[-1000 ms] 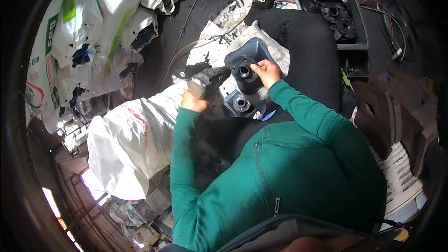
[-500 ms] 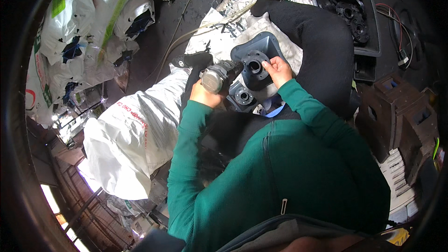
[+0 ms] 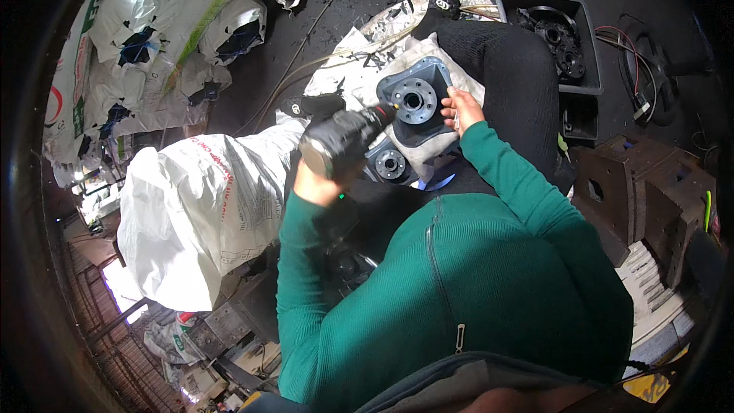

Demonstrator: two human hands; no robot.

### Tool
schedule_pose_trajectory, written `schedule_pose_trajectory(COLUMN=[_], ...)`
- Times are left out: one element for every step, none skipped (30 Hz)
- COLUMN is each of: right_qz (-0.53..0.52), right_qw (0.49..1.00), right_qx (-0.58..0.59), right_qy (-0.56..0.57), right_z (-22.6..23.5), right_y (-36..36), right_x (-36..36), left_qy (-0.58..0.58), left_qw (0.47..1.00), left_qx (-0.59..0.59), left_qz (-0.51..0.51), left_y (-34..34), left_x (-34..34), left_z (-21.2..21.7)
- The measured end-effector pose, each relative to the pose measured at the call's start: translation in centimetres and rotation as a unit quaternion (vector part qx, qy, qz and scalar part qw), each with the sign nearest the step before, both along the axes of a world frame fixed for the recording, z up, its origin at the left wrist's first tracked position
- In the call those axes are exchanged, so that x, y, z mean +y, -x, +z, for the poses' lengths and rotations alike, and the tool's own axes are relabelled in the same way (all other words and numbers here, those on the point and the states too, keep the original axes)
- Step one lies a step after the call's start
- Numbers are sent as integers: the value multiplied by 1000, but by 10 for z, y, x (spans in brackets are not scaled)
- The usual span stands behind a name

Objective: The person sits on the floor and uses a cordless drill to fasten screws into a black plastic housing component. They repeatedly pick up screws, align them with holes in the housing, and drive them in with the drill. The person occasionally reaches into a nearby bin to retrieve additional screws or parts.

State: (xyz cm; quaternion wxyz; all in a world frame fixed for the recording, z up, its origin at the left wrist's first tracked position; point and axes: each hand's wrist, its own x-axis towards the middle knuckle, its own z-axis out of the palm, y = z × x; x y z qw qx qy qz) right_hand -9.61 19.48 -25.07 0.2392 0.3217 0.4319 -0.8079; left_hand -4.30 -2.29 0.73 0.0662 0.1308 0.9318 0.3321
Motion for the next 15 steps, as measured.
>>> schedule_pose_trajectory(right_qz=[-5,-8,1,12,10,14,20,25,30,35,31,34,32,33,71], right_qw=[992,963,947,928,929,922,914,915,917,920,914,912,913,914,909], right_qx=[-22,-31,-25,-16,-23,-19,-13,-8,1,11,11,13,14,0,-2], right_qy=[126,268,319,373,370,387,405,402,398,390,405,408,407,404,410], right_z=[6,14,21,29,36,42,48,54,58,62,66,69,73,76,79], right_y=[-2,-5,-10,-14,-17,-19,-21,-22,-23,-23,-23,-22,-22,-27,-25], right_x=[10,20,24,26,27,26,23,20,17,14,12,11,11,11,15], left_qy=[100,86,100,122,108,93,85,76,15,4,-8,-16,4,29,54], left_qw=[992,996,994,990,992,994,995,995,999,999,999,999,999,999,998], left_qx=[46,-10,5,25,8,9,11,22,-49,-39,-30,-21,-18,-21,-19], left_qz=[-66,-31,-43,-67,-57,-49,-54,-55,13,23,33,41,32,26,18], left_y=[-5,-20,-28,-37,-46,-52,-57,-60,-64,-65,-65,-66,-64,-65,-64], left_x=[6,11,17,24,27,30,32,32,35,34,34,34,32,31,29], left_z=[-3,-3,-7,-12,-15,-19,-21,-22,-23,-22,-21,-20,-19,-16,-15])
